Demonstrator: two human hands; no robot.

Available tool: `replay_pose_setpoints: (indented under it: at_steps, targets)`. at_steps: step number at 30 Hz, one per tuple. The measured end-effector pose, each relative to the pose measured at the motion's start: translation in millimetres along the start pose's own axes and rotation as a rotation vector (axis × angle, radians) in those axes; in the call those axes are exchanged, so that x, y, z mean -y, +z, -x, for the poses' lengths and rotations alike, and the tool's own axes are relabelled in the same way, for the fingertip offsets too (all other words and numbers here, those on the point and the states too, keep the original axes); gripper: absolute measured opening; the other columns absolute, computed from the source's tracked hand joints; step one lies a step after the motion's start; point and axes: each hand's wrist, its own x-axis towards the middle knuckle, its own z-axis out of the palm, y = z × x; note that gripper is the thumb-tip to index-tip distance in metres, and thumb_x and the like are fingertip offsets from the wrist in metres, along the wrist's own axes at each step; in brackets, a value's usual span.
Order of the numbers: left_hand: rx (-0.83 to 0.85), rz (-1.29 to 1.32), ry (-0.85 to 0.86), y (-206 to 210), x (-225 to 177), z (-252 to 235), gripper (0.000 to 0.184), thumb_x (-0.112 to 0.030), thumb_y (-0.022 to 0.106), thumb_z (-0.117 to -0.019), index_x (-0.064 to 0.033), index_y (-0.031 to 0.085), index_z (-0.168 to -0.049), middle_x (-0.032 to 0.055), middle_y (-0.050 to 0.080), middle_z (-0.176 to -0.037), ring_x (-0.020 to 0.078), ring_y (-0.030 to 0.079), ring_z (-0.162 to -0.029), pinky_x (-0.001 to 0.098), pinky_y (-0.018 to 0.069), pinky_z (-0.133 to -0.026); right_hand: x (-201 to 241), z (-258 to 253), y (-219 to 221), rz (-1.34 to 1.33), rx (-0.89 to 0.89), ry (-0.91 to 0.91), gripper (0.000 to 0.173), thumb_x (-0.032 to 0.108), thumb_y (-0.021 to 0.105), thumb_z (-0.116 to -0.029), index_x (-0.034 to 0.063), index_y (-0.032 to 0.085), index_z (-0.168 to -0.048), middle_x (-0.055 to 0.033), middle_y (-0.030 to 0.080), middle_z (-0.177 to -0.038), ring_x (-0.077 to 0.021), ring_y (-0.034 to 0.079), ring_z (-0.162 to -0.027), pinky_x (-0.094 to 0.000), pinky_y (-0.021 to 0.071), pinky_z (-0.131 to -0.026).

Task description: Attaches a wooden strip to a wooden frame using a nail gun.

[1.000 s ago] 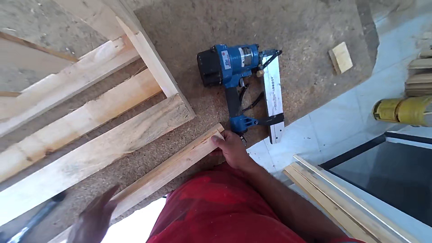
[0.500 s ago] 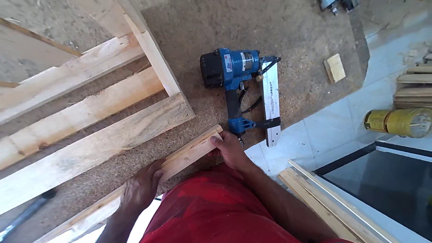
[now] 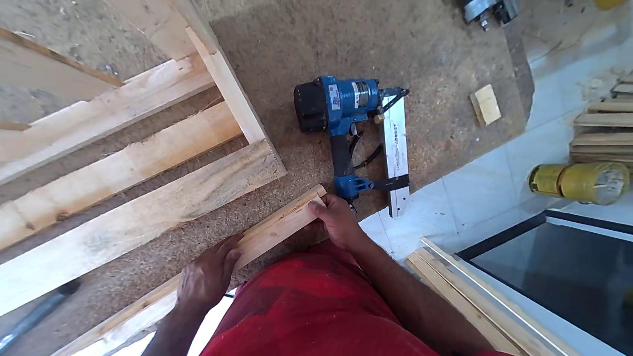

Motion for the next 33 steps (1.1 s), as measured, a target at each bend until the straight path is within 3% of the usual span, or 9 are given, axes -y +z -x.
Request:
replay_pose_setpoints:
  at_steps: [3,7,10,12,20,24,27,30,33]
  targets:
    - [-0.017,0.024,-0.003,2.7,-0.2,2.3,0.069,-0.065,0.021,-0.1051,-0.0243,0.069,-0.134,0.0036,0.074,-0.124,0.0268,0.075,-0.099,0.0566,0.0595,-0.077,38.2,24.6,-5.9,0.695,-0.13,-0.011,0.047,0.046,0.062,-0.1009,0.0056,0.062,-0.125,-0.0122,0.073,-0.098,-0.0245,0.072,-0.083,-0.0464,0.0612,-0.074]
    - [-0.04,0.026,-0.002,7.3,2.5,3.3,0.068,-0.064,0.021,-0.1054,-0.0254,0.07,-0.132,0.002,0.074,-0.125,0.0264,0.075,-0.1,0.0568,0.0595,-0.077,93.0,9.6,-20.1,1.041,-0.555,-0.317,0.057,0.046,0.06,-0.1002,0.0039,0.056,-0.138,-0.0162,0.068,-0.118,-0.0316,0.068,-0.105,-0.0557,0.0563,-0.09]
    - [-0.043,0.016,-0.005,8.5,2.9,2.7,0.069,-0.064,0.02,-0.1049,-0.026,0.07,-0.132,0.0022,0.075,-0.123,0.0276,0.076,-0.097,0.0575,0.0594,-0.074,106.4,-45.0,-12.7,1.061,-0.693,-0.286,0.091,0.043,0.074,-0.0885,0.0059,0.031,-0.158,-0.0245,0.043,-0.151,-0.041,0.057,-0.126,-0.0571,0.0548,-0.097]
    - [-0.038,0.014,-0.014,7.3,3.1,4.2,0.068,-0.064,0.02,-0.1046,-0.0277,0.07,-0.132,0.0014,0.075,-0.123,0.0269,0.076,-0.097,0.0572,0.0594,-0.074,102.9,-75.4,2.0,1.182,-0.768,-0.213,0.113,0.041,0.083,-0.0796,0.0051,0.015,-0.163,-0.0285,0.033,-0.158,-0.0465,0.054,-0.129,-0.0584,0.0553,-0.094]
    - [-0.001,0.01,-0.039,2.2,0.0,3.6,0.07,-0.068,0.016,-0.1031,-0.0328,0.069,-0.133,0.001,0.075,-0.121,0.029,0.076,-0.095,0.0581,0.059,-0.072,115.4,-91.7,30.5,1.471,-0.863,0.079,0.123,0.025,0.083,-0.0731,-0.0059,0.0,-0.158,-0.0285,0.045,-0.143,-0.0326,0.073,-0.093,-0.0466,0.0623,-0.073]
    - [0.011,0.036,-0.047,-0.3,0.9,-0.1,0.07,-0.069,0.015,-0.1023,-0.0357,0.068,-0.134,0.0,0.075,-0.121,0.0299,0.076,-0.094,0.0605,0.0585,-0.071,156.5,-54.2,-0.8,1.37,-0.724,-0.05,0.086,0.026,0.079,-0.079,-0.0055,0.032,-0.144,-0.029,0.062,-0.115,-0.0423,0.07,-0.095,-0.0609,0.0583,-0.077]
    - [0.004,0.055,-0.041,-0.5,1.5,1.2,0.071,-0.07,0.014,-0.1015,-0.0361,0.068,-0.133,0.0001,0.075,-0.119,0.0291,0.076,-0.093,0.06,0.0586,-0.071,198.4,-8.9,-52.7,1.139,-0.628,-0.199,0.039,0.021,0.073,-0.0805,0.0016,0.064,-0.113,-0.0159,0.07,-0.086,-0.0305,0.07,-0.07,-0.0545,0.0591,-0.063]
    - [-0.023,0.065,-0.018,3.4,2.5,0.5,0.071,-0.069,0.014,-0.1021,-0.0346,0.069,-0.133,0.0017,0.076,-0.116,0.0304,0.076,-0.09,0.0597,0.0585,-0.068,225.3,70.3,-77.3,0.813,-0.481,-0.31,0.038,0.006,0.063,-0.0885,0.006,0.06,-0.126,-0.013,0.072,-0.104,-0.0214,0.064,-0.059,-0.039,0.0579,-0.052]
    - [-0.039,0.07,-0.005,0.6,3.2,0.5,0.066,-0.065,0.02,-0.1042,-0.0313,0.07,-0.132,0.0052,0.076,-0.114,0.0333,0.075,-0.087,0.0611,0.0578,-0.066,204.2,145.6,-66.0,0.718,-0.403,-0.346,0.028,0.019,0.067,-0.0985,0.0127,0.064,-0.125,-0.012,0.075,-0.107,-0.0194,0.064,-0.054,-0.034,0.0579,-0.049]
